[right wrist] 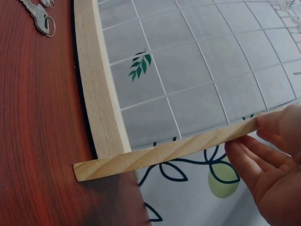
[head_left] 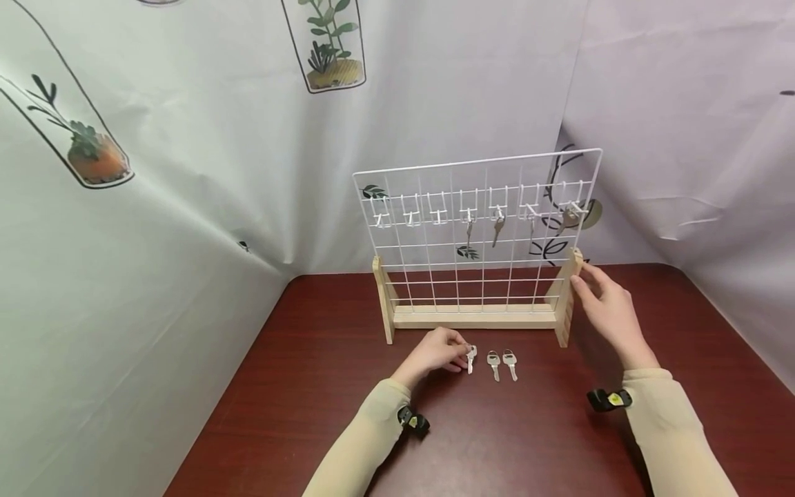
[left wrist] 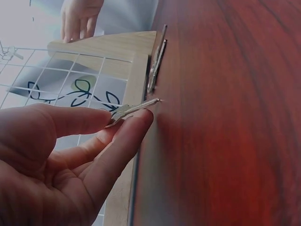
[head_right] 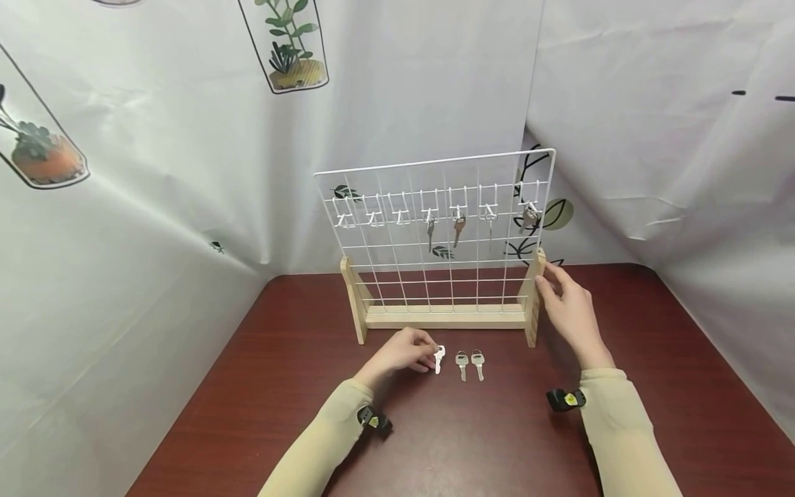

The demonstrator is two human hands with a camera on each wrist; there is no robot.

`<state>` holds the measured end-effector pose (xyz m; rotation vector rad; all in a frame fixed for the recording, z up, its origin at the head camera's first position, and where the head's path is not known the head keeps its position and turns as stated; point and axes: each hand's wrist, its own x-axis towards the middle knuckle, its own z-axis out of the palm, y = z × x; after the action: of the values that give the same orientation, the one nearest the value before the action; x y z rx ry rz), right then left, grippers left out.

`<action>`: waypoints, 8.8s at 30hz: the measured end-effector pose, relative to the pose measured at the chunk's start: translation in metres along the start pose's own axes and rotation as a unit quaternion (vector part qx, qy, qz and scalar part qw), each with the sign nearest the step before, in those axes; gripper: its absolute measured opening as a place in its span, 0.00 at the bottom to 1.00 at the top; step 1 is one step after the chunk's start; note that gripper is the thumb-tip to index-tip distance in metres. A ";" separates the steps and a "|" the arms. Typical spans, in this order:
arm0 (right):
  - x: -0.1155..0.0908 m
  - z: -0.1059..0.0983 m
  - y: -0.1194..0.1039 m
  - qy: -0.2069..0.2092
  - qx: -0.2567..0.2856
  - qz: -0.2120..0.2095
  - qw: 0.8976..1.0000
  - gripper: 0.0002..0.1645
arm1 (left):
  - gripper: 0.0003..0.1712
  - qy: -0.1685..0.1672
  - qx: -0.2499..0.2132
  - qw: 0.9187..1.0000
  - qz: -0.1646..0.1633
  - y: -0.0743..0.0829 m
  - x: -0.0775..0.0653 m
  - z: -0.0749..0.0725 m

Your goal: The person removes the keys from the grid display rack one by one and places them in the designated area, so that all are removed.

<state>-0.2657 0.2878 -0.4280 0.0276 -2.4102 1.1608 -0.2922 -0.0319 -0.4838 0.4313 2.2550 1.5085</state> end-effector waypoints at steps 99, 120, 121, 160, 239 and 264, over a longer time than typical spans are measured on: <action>0.003 0.002 0.004 0.009 -0.010 -0.002 1.000 0.31 | 0.08 -0.053 0.274 0.956 0.087 0.009 0.014 0.004; 0.001 0.001 0.002 0.007 -0.007 0.002 1.000 0.31 | 0.09 -0.050 0.298 0.950 0.075 0.011 0.012 0.010; 0.001 0.001 0.002 0.006 -0.007 0.002 1.000 0.31 | 0.09 -0.050 0.298 0.950 0.076 0.011 0.012 0.010; 0.000 0.000 0.002 0.006 -0.017 -0.002 1.000 0.31 | 0.17 0.145 0.071 0.962 0.219 0.076 -0.020 -0.082; 0.015 -0.005 -0.023 0.099 -0.011 -0.022 0.995 0.26 | 0.15 0.145 -0.128 0.937 0.292 0.161 0.000 -0.050; 0.015 -0.008 -0.023 0.093 -0.016 -0.016 0.995 0.27 | 0.15 0.124 -0.031 0.974 0.188 0.108 -0.019 -0.066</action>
<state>-0.2716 0.2815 -0.4008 -0.0500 -2.2555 1.0607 -0.3031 -0.0537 -0.3578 0.7190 2.4044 1.9086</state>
